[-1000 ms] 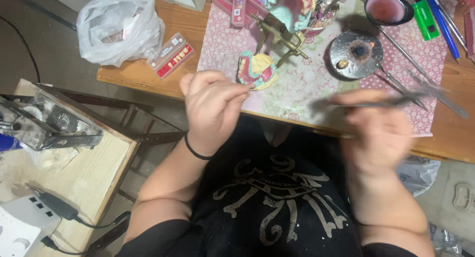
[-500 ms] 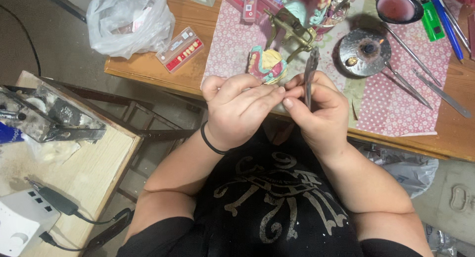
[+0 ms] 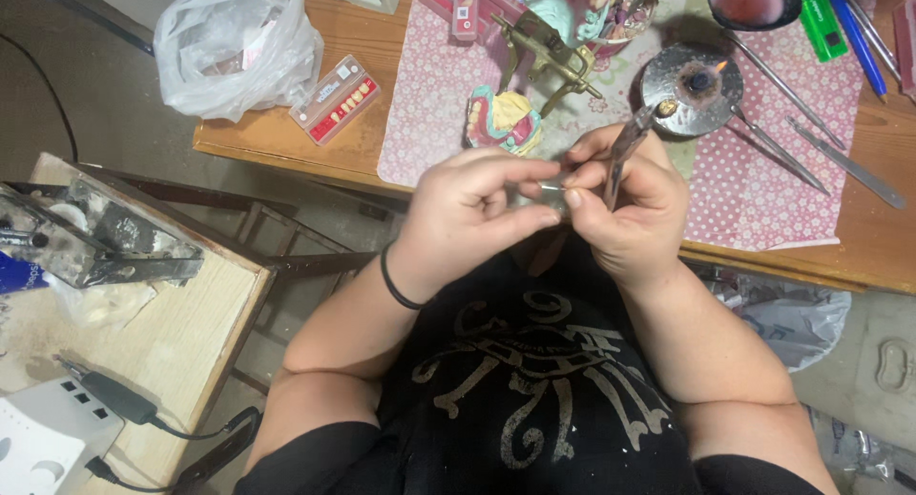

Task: The person retrieves pliers from a drawer and uses them to cut and bend a small metal wire. They then use the wire to secure a small component onto a dental mold held in a vise. The person also uses a metal spatula to adjust material on the mold.

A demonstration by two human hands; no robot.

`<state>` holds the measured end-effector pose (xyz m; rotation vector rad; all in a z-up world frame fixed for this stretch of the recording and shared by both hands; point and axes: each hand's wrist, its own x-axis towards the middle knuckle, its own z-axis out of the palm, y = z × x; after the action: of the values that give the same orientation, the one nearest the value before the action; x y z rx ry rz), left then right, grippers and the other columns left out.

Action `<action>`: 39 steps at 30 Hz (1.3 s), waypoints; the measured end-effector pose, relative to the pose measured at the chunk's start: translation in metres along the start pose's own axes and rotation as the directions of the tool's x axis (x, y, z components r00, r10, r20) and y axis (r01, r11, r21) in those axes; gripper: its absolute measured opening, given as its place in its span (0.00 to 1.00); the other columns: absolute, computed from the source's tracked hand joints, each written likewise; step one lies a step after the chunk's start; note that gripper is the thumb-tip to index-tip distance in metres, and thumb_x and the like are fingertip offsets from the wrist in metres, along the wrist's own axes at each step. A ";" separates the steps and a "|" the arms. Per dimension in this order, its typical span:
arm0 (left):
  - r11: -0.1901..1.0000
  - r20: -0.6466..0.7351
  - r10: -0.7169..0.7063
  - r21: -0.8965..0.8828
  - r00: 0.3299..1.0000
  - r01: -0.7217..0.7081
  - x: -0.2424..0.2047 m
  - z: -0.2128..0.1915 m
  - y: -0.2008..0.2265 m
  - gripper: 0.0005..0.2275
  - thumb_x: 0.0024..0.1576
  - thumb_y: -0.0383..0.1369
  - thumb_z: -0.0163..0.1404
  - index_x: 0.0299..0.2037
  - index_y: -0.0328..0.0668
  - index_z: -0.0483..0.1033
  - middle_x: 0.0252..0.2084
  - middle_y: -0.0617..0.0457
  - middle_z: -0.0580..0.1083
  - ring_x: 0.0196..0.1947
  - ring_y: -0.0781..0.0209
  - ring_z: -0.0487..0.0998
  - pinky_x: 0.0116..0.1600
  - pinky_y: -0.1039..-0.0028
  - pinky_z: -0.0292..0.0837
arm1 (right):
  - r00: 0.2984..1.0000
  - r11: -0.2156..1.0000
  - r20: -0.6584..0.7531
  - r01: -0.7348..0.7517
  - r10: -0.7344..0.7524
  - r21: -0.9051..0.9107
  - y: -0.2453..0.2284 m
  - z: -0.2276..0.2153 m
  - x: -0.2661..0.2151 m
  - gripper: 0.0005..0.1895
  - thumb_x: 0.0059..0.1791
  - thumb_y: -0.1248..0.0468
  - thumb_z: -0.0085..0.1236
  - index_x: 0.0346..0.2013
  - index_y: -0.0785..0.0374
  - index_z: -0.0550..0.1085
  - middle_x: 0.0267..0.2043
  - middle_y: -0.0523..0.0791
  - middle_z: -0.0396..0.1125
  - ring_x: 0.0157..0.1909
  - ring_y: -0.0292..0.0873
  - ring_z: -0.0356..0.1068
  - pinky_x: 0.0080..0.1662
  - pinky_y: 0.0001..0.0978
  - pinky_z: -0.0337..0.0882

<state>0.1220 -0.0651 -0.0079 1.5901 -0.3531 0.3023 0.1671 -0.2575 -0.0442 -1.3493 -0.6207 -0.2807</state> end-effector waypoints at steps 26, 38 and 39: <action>0.961 -0.209 0.223 -0.120 0.952 -0.251 -0.001 0.017 -0.002 0.02 0.56 0.23 0.62 0.36 0.33 0.82 0.42 0.41 0.82 0.41 0.52 0.86 0.45 0.68 0.83 | 0.981 0.933 0.195 0.067 0.004 -0.355 -0.009 0.000 -0.027 0.11 0.44 0.85 0.50 0.34 0.75 0.78 0.42 0.56 0.69 0.46 0.57 0.70 0.49 0.45 0.73; 0.947 -0.187 0.211 -0.202 0.959 -0.248 -0.001 0.019 0.001 0.03 0.56 0.19 0.61 0.37 0.29 0.81 0.43 0.36 0.81 0.40 0.49 0.86 0.39 0.65 0.87 | 0.990 0.939 0.139 0.063 -0.016 -0.337 -0.014 0.006 -0.029 0.13 0.44 0.85 0.49 0.34 0.74 0.80 0.39 0.55 0.68 0.42 0.53 0.70 0.46 0.42 0.74; 0.947 -0.188 0.212 -0.202 0.959 -0.249 -0.001 0.019 0.001 0.03 0.56 0.19 0.61 0.37 0.29 0.81 0.43 0.36 0.81 0.40 0.49 0.86 0.39 0.65 0.87 | 0.990 0.939 0.140 0.064 -0.017 -0.337 -0.015 0.007 -0.028 0.13 0.44 0.85 0.49 0.34 0.74 0.80 0.39 0.55 0.68 0.42 0.53 0.70 0.46 0.42 0.74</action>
<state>0.1206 -0.0839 -0.0080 1.2936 -0.4313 0.5519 0.1345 -0.2582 -0.0466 -1.7015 -0.7374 -0.3432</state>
